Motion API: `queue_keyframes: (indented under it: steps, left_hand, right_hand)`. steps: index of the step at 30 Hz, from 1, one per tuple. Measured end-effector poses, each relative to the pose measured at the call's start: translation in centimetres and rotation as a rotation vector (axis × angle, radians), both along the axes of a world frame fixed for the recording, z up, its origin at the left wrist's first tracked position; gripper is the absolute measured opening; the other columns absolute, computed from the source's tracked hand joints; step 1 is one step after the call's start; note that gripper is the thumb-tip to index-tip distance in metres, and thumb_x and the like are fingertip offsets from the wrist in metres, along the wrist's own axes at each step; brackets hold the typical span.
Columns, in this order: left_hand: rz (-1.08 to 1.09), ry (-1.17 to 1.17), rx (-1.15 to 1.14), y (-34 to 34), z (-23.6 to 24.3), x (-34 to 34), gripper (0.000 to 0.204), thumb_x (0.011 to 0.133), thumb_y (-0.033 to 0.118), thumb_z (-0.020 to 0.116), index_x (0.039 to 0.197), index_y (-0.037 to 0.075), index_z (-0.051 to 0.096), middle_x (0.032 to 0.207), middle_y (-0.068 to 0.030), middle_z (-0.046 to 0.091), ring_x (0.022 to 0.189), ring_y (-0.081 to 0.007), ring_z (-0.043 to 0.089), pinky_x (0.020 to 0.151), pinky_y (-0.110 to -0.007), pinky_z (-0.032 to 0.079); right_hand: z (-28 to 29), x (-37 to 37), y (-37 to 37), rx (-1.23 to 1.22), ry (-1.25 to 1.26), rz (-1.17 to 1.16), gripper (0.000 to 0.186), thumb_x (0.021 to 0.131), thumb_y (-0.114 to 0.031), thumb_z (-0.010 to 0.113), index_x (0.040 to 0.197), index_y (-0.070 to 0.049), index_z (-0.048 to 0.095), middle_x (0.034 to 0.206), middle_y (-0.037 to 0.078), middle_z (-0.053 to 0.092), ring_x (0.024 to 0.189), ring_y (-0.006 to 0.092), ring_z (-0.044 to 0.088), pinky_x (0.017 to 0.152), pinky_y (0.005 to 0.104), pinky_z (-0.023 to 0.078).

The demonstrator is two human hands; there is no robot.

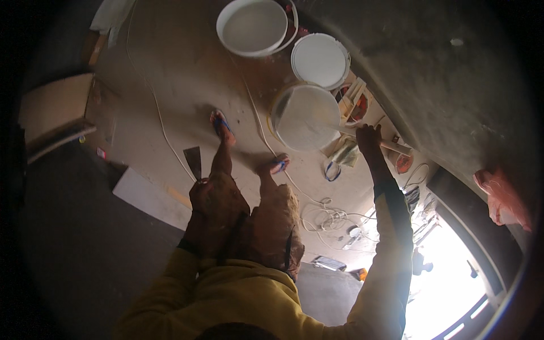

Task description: The person walks through a construction area, enters a room, and prepares paint by opening buckets, transferring liquid between containers, and stirring with a stick. The person handles buckets, a paintbrush, and a stirring stick while organizing materials on the floor.

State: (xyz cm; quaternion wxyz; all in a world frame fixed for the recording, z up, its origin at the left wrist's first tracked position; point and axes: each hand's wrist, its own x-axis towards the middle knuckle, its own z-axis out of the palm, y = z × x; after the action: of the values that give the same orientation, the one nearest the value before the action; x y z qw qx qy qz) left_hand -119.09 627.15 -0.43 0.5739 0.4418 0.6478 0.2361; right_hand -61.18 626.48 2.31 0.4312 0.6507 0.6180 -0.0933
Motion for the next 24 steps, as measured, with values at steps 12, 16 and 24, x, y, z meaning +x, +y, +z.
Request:
queue_keyframes:
  steps: [12, 16, 24]
  left_hand:
    - [0.327, -0.316, -0.229, 13.9, -3.2, -9.7, 0.022, 0.082, 0.008, 0.056, 0.101, -0.002, 0.056, 0.074, -0.0075, 0.061, 0.061, -0.0131, 0.057, 0.057, -0.026, 0.049]
    - [0.123, 0.100, -0.156, 17.7, -3.0, -7.5, 0.021, 0.080, 0.008, 0.057, 0.098, 0.000, 0.057, 0.074, -0.0086, 0.060, 0.059, -0.0120, 0.056, 0.051, -0.025, 0.048]
    - [0.150, 0.105, -0.271, 27.7, -7.6, -1.3, 0.022, 0.077, 0.000, 0.058, 0.099, 0.000, 0.057, 0.067, -0.0053, 0.059, 0.059, -0.0121, 0.056, 0.053, -0.023, 0.047]
  right_hand:
    - [-11.2, 1.5, 6.1, 0.484, 0.035, -0.607, 0.019, 0.080, -0.019, 0.056, 0.097, -0.014, 0.063, 0.100, 0.008, 0.060, 0.100, 0.0235, 0.056, 0.095, 0.0460, 0.037]
    - [-17.0, 0.0, 13.3, 0.901, 0.441, -1.104, 0.022, 0.086, -0.026, 0.051, 0.093, -0.010, 0.064, 0.087, 0.011, 0.064, 0.086, 0.0247, 0.062, 0.077, 0.0365, 0.047]
    - [-36.9, 11.1, 14.8, 1.321, 0.490, -1.344, 0.028, 0.090, -0.026, 0.045, 0.093, -0.003, 0.061, 0.089, 0.010, 0.064, 0.081, 0.0237, 0.059, 0.073, 0.0375, 0.046]
